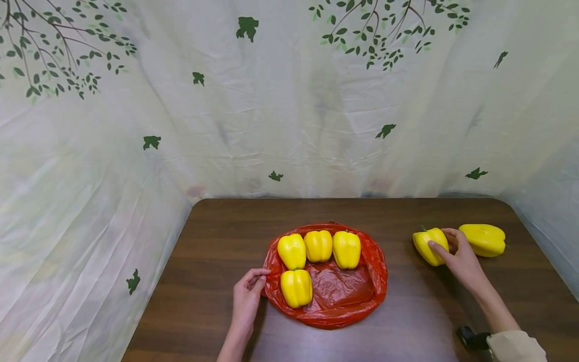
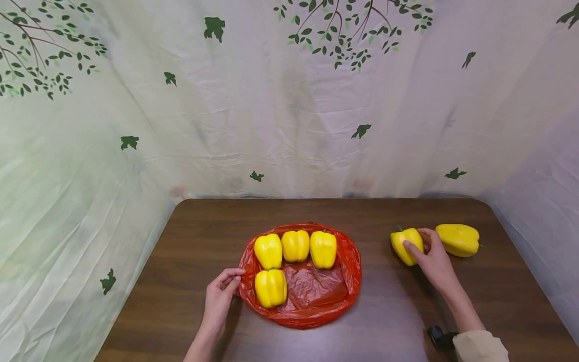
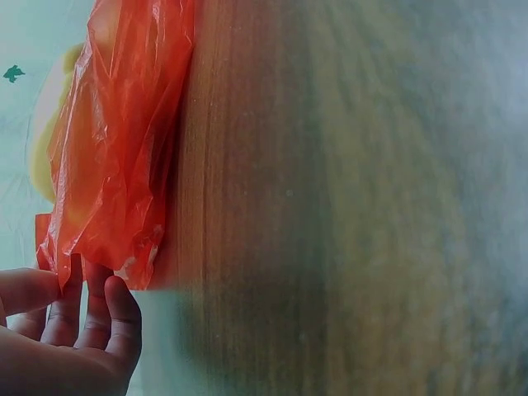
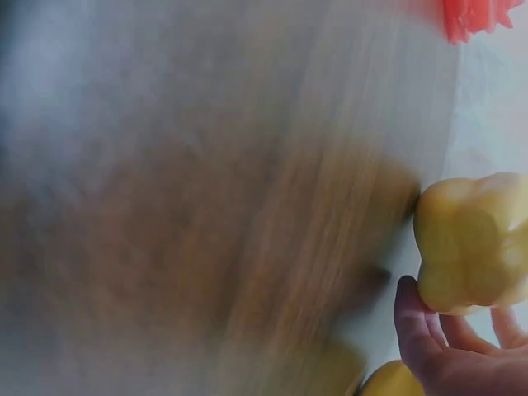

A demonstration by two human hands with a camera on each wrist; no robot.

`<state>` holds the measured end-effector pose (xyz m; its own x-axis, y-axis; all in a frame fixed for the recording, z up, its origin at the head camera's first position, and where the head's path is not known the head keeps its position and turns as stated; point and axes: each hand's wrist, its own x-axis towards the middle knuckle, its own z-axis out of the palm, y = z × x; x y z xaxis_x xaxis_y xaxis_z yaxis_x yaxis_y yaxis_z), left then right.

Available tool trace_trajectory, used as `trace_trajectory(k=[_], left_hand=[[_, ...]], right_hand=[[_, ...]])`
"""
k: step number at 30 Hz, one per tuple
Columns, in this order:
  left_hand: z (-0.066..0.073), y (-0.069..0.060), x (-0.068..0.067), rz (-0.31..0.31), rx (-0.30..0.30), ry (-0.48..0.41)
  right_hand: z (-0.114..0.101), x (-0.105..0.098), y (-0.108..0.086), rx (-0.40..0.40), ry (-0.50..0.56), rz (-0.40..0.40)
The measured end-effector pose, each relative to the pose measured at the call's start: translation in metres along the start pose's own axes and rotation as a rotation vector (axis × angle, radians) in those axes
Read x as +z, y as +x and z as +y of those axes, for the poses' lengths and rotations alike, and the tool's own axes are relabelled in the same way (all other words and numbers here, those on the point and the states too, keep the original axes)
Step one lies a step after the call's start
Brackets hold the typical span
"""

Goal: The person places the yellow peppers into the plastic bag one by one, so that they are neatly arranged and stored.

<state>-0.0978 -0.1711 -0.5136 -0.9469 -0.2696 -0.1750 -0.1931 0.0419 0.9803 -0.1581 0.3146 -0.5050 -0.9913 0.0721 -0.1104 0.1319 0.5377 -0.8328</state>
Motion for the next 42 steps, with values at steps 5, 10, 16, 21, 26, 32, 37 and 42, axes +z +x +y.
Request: trace_trajectory(k=[5,10,16,21,26,32,37,42], left_hand=[[-0.001,0.001,0.000,-0.011,-0.013,0.001],[-0.002,0.002,0.000,-0.012,-0.015,0.003],[-0.002,0.003,0.000,-0.012,-0.024,0.004],[0.000,0.002,0.001,-0.012,-0.004,0.010],[-0.001,0.001,0.002,-0.005,0.020,-0.002],[-0.004,0.002,0.003,0.006,0.058,-0.018],[-0.004,0.002,0.004,0.005,0.073,-0.017],[-0.003,0.002,0.003,0.003,0.055,-0.030]], right_hand=[[-0.001,0.001,-0.006,-0.020,-0.031,0.018],[-0.003,0.002,-0.013,-0.042,-0.029,0.028],[-0.006,0.006,-0.018,-0.048,-0.001,0.038],[-0.010,0.010,-0.022,-0.049,0.003,0.056],[-0.012,0.013,-0.026,-0.062,0.018,0.089],[-0.016,0.017,-0.031,-0.053,0.052,0.088],[-0.020,0.020,-0.034,-0.055,0.052,0.093],[-0.023,0.022,-0.036,-0.074,0.054,0.095]])
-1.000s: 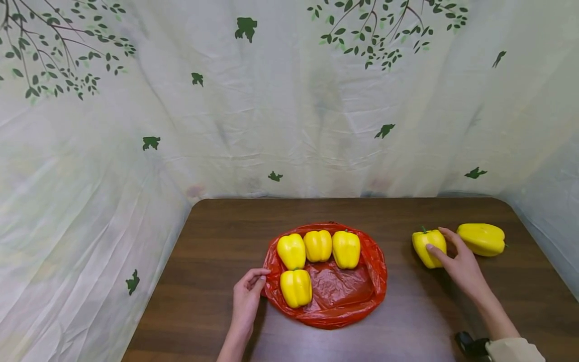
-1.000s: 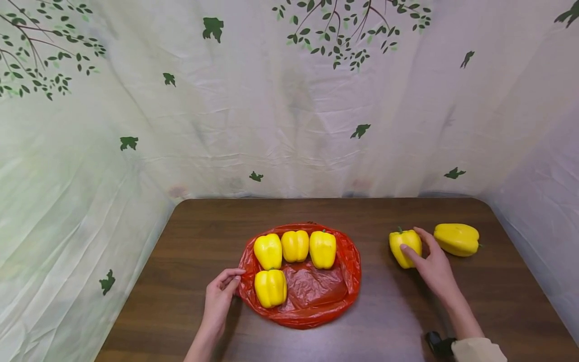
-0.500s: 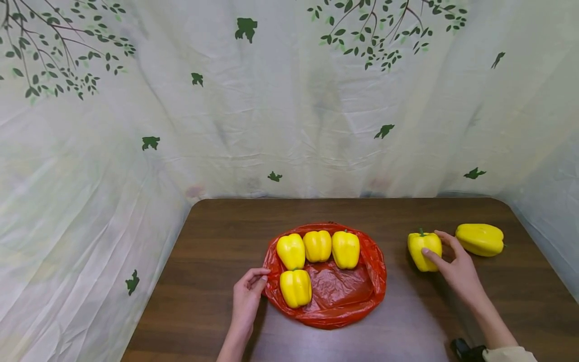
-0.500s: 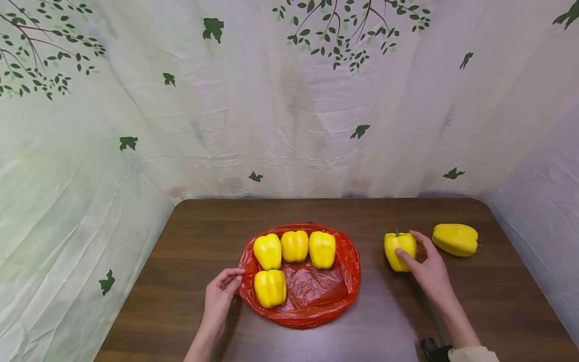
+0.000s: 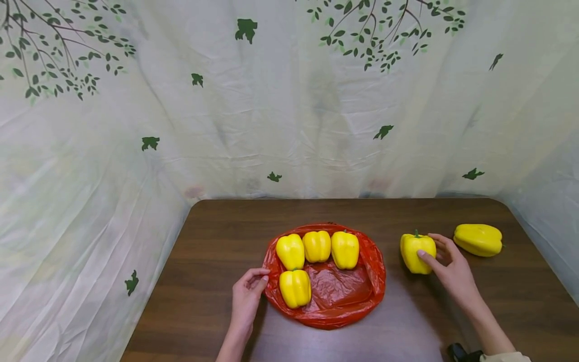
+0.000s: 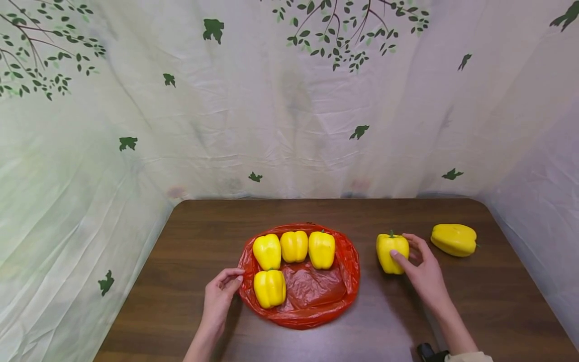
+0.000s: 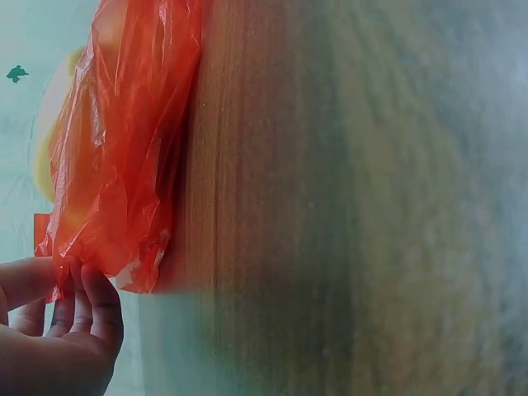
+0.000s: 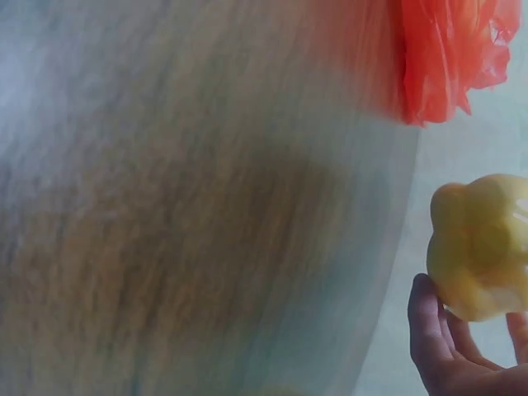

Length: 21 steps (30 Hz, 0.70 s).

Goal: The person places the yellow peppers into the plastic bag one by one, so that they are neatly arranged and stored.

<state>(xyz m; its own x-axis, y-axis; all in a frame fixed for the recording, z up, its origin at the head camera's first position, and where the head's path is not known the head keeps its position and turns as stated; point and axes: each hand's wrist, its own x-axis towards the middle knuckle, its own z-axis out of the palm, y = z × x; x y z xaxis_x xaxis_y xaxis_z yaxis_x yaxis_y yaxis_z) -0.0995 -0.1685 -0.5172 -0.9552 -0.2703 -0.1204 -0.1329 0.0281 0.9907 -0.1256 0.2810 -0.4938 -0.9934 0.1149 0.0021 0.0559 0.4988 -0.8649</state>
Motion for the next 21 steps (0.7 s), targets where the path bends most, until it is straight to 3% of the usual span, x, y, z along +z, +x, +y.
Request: trace_trajectory(k=[10,21], left_hand=[[-0.001,0.001,-0.001,-0.021,-0.007,-0.006],[0.001,-0.001,-0.002,-0.051,0.005,-0.001]], right_hand=[[-0.013,0.007,-0.006,-0.023,-0.021,-0.010],[-0.031,0.019,-0.011,-0.073,0.049,-0.015]])
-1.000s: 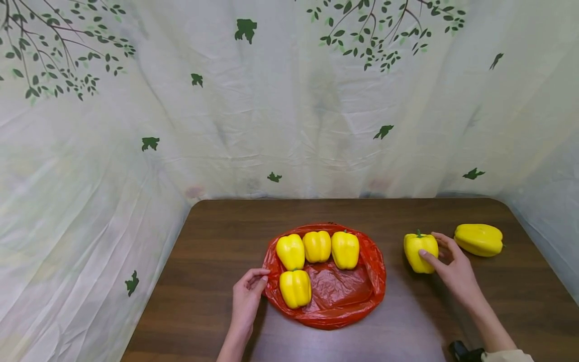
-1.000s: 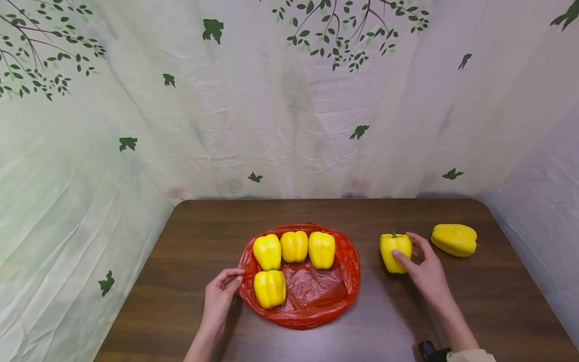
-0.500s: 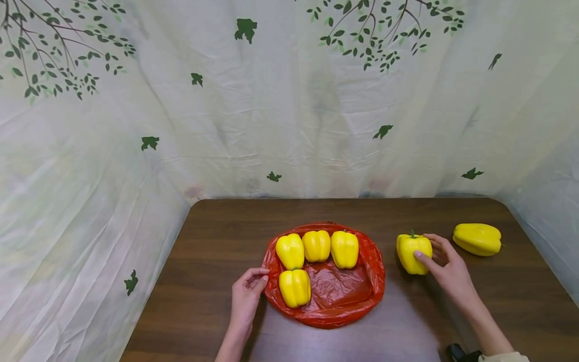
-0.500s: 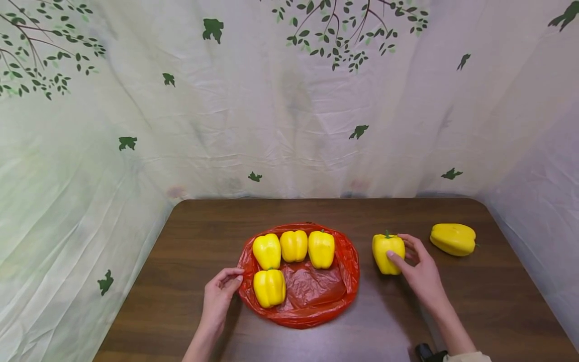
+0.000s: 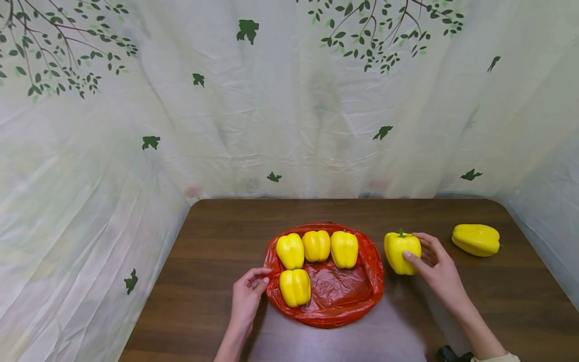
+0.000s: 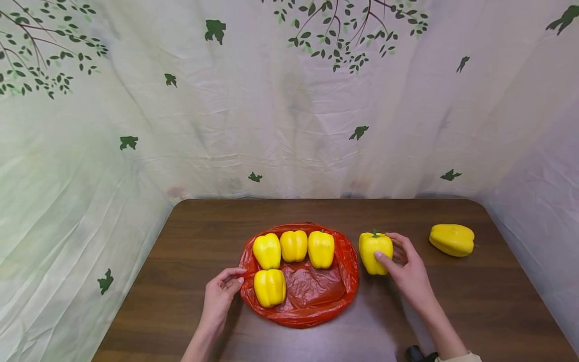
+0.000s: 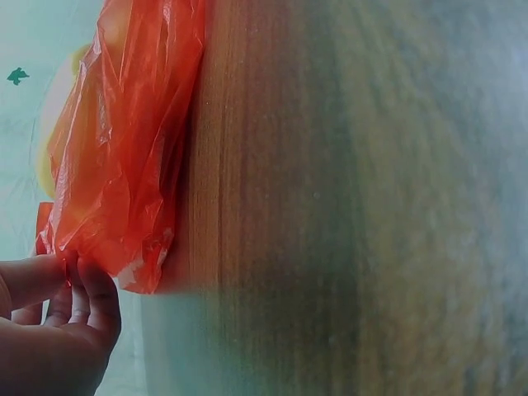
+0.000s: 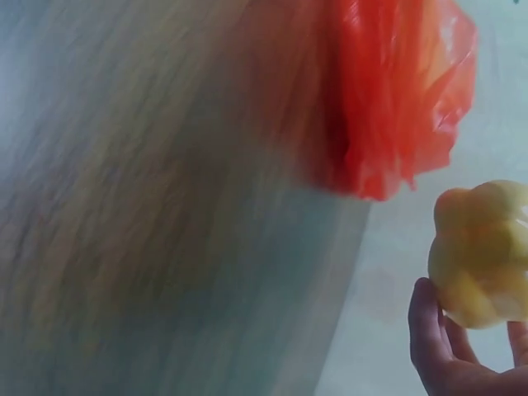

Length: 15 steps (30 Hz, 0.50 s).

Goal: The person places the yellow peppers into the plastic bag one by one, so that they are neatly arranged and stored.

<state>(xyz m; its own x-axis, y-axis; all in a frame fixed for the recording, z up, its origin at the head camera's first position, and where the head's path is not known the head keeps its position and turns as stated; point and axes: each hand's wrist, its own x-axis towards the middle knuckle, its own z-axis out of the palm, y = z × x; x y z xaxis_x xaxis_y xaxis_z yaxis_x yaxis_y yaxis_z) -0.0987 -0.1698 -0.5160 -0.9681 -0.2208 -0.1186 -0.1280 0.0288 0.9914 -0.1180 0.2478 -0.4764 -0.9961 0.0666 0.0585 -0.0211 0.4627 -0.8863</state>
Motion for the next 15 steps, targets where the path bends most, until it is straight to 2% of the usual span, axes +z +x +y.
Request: trace_trajectory(k=[4,12,15], left_hand=[[0.001,0.000,0.000,0.008,0.011,0.019],[0.003,0.000,0.000,0.022,0.016,0.046],[0.002,0.000,0.000,0.032,-0.002,0.052]], right_hand=[[-0.008,0.005,-0.001,-0.032,0.015,-0.017],[-0.020,0.019,-0.003,-0.023,0.055,-0.058],[-0.026,0.024,-0.006,-0.037,0.077,-0.083]])
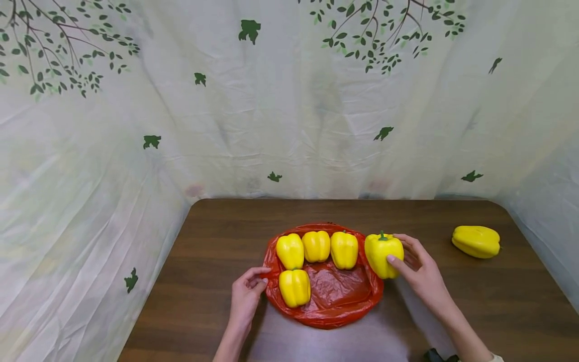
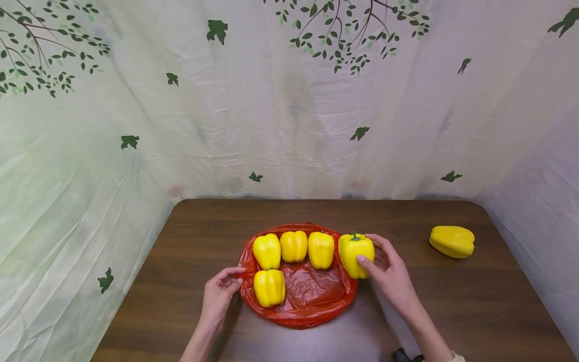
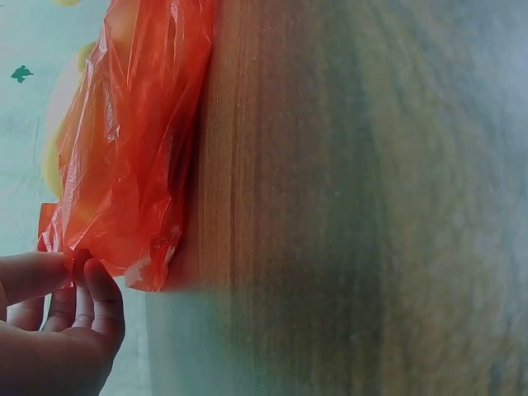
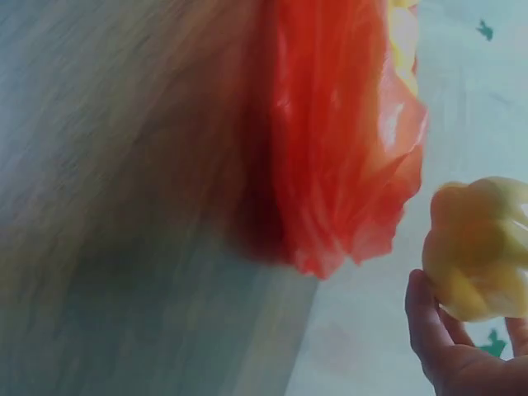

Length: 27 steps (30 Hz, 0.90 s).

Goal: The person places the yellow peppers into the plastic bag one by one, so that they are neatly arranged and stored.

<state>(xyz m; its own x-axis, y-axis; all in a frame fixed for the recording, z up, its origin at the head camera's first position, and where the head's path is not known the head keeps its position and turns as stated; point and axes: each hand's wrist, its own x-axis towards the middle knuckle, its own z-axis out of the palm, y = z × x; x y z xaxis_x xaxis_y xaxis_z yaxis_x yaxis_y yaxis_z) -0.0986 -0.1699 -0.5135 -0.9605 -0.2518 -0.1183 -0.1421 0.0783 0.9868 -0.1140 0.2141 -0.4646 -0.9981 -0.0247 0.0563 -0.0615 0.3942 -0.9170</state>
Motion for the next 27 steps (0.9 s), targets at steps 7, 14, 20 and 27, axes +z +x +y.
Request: trace_trajectory(k=[7,14,20,27], left_hand=[[0.001,-0.001,0.000,-0.015,-0.033,-0.013],[0.002,-0.003,0.000,-0.041,0.036,-0.064],[0.003,-0.003,0.001,-0.054,0.103,-0.069],[0.003,-0.003,0.001,-0.063,0.131,-0.093]], right_hand=[[-0.013,0.015,-0.001,-0.029,0.071,-0.044],[-0.016,0.033,-0.003,-0.042,0.149,-0.174],[-0.019,0.053,-0.006,0.016,0.103,-0.268],[-0.021,0.069,-0.008,0.052,0.142,-0.234]])
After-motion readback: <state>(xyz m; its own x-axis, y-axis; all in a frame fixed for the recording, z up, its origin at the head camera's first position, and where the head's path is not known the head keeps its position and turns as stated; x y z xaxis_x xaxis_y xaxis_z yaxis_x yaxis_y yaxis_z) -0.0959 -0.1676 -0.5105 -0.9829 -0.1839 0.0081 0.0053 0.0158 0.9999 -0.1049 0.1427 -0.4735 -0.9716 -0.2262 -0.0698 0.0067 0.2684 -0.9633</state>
